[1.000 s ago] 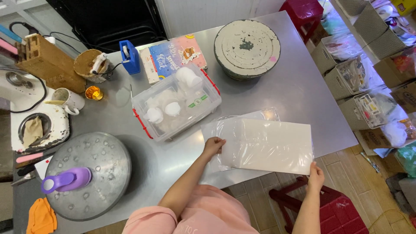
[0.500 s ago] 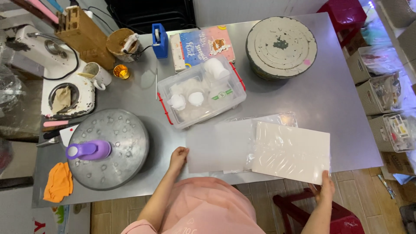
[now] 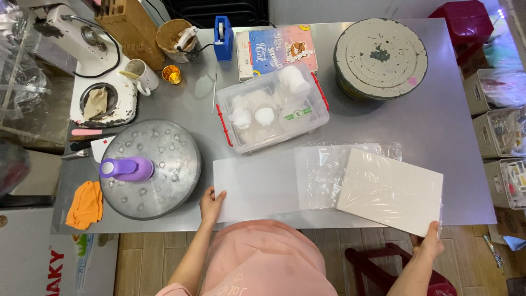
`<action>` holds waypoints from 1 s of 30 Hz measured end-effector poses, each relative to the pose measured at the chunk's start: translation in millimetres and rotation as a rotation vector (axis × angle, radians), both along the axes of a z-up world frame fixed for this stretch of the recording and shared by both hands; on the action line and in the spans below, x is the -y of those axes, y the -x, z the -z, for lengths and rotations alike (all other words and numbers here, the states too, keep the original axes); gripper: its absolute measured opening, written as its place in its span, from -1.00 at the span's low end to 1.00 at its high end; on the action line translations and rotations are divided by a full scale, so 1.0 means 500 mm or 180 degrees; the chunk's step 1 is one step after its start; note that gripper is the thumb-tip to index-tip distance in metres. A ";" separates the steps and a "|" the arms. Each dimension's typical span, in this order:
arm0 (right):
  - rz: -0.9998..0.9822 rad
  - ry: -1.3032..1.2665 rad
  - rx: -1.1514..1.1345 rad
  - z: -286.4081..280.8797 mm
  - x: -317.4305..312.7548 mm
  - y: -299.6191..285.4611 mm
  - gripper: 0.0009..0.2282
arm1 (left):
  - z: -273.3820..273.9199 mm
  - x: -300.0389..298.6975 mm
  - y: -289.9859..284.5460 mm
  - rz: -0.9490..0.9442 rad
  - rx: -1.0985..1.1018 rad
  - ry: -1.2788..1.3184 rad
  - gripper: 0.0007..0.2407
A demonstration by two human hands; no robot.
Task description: The person unboxes and unwraps sheets of edible cake decorations by hand. They open a plastic container, remove a bundle of white sheets, and separate the individual sheets before pressing a small purple decorative element onto one of the sheets.
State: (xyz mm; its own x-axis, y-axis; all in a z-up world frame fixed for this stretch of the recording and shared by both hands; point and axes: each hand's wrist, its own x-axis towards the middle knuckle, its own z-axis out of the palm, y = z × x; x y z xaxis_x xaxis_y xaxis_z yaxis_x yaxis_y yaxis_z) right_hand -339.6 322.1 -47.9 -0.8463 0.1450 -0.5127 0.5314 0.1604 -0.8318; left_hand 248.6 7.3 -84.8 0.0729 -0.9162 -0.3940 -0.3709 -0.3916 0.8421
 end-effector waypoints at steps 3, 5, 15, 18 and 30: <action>0.0223 0.0064 0.0029 0.028 -0.015 0.024 -0.46 | -0.003 -0.007 -0.004 0.0039 0.0448 0.0185 -0.64; 0.0385 0.0023 0.0055 0.017 -0.015 0.025 -0.43 | -0.032 -0.010 0.001 0.0125 0.0800 0.0294 -0.55; 0.0037 -0.2375 -0.1430 0.061 -0.017 0.044 -0.27 | -0.105 -0.047 0.185 0.2457 0.1838 0.2056 -0.15; -0.1161 -0.2226 -0.2336 0.064 0.039 -0.053 -0.38 | -0.193 -0.069 0.250 0.3965 0.2019 0.1111 -0.10; -0.4009 0.0200 -0.1603 0.054 0.313 -0.497 -0.66 | -0.011 -0.098 0.245 0.3298 0.1854 0.2475 -0.14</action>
State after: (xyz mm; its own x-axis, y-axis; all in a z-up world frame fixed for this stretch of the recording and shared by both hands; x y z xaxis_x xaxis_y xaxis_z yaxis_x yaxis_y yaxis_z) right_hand -91.3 165.5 -75.0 -0.4822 -0.8717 -0.0879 -0.3079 0.2626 -0.9145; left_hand 126.3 56.4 -79.1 -0.7802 -0.6204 0.0797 -0.5628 0.7519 0.3432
